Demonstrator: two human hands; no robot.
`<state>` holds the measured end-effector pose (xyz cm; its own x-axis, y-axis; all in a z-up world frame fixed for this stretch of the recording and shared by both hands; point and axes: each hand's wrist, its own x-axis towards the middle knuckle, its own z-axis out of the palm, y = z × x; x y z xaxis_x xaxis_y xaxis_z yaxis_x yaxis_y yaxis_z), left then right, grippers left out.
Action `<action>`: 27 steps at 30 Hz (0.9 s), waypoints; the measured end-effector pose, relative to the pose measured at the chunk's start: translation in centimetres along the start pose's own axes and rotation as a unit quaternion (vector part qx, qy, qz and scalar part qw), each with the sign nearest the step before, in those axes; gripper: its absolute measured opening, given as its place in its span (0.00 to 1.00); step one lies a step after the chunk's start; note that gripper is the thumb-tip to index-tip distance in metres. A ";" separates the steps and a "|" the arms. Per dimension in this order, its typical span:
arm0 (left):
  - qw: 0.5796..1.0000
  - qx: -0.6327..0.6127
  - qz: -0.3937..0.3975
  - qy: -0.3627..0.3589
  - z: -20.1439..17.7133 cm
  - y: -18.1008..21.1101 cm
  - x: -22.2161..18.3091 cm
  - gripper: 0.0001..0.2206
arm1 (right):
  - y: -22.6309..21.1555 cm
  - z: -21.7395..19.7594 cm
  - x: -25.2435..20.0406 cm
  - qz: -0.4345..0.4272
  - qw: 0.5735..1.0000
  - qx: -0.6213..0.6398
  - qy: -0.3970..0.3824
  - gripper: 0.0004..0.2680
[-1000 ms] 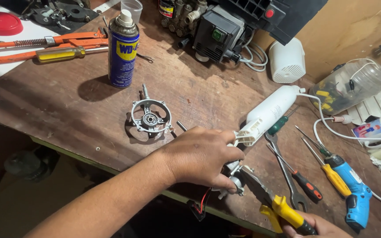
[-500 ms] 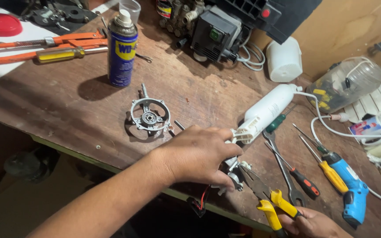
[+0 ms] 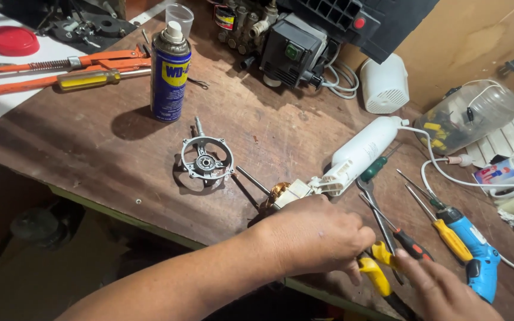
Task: Loosening screws and disassembling a motor assembly from a handheld appliance.
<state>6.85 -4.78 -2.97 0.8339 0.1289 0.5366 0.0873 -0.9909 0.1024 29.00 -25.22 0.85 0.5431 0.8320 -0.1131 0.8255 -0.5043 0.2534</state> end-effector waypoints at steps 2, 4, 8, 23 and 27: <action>1.000 -0.015 0.001 -0.011 -0.6 -0.1 -0.1 0.29 | 0.8 4.0 -0.8 -0.087 0.941 -0.153 0.289 0.36; 0.998 -0.066 -0.012 -0.009 -1.5 -0.9 -0.3 0.27 | 1.1 4.6 1.6 -0.195 0.927 -0.088 0.309 0.43; 0.971 -0.142 -0.152 -0.117 -6.6 -4.2 -1.7 0.62 | 3.1 5.9 2.6 -0.268 0.912 -0.079 0.301 0.41; 0.964 -0.117 -0.179 -0.160 -6.0 -3.8 -3.7 0.42 | -0.8 -4.1 2.7 0.009 0.978 -0.111 -0.175 0.44; 0.968 -0.119 -0.168 -0.146 -5.2 -4.1 -3.8 0.42 | 1.0 -3.8 4.3 -0.057 0.983 -0.009 -0.176 0.36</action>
<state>0.49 -1.05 -1.01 0.9017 0.3918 0.1826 0.2819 -0.8532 0.4388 31.50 -21.27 4.30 0.4697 0.7498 -0.4660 0.8827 -0.4058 0.2368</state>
